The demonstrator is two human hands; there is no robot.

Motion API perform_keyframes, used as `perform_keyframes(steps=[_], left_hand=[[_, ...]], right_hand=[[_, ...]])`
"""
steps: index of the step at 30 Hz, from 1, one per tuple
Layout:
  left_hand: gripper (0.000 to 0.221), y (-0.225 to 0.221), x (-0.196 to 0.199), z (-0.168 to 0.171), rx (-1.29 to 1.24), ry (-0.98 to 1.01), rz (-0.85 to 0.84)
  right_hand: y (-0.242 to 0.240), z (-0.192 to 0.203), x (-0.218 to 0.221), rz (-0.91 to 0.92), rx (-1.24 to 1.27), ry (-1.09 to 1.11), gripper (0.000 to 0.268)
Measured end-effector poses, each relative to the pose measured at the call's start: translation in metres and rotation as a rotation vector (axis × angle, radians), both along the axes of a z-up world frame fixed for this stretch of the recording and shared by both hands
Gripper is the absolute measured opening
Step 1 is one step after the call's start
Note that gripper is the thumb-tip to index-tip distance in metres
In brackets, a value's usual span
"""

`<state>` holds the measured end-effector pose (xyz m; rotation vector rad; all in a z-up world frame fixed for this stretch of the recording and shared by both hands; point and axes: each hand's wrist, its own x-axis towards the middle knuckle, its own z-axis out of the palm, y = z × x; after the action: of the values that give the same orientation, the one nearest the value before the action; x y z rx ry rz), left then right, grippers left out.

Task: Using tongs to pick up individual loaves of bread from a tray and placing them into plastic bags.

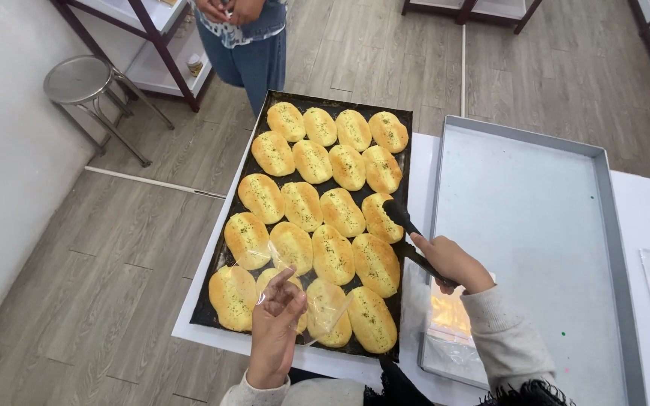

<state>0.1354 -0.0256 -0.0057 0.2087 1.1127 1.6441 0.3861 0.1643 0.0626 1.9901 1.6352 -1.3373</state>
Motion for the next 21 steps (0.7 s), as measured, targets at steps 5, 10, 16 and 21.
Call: perform_keyframes(steps=[5, 10, 16, 21], left_hand=[[0.060, -0.001, -0.011, 0.001, 0.009, 0.013, 0.013], [0.057, 0.002, -0.010, -0.004, 0.015, 0.003, 0.039], [0.057, 0.004, 0.003, 0.002, 0.005, -0.005, 0.022], [0.055, 0.004, 0.009, -0.005, 0.013, -0.004, 0.038]], right_hand=[[-0.023, -0.043, 0.029, -0.366, 0.100, 0.283, 0.069], [-0.043, -0.068, 0.042, -0.476, 0.171, 0.433, 0.063], [-0.028, -0.045, 0.039, -0.378, 0.130, 0.364, 0.061], [-0.021, -0.033, 0.044, -0.355, 0.110, 0.393, 0.061]])
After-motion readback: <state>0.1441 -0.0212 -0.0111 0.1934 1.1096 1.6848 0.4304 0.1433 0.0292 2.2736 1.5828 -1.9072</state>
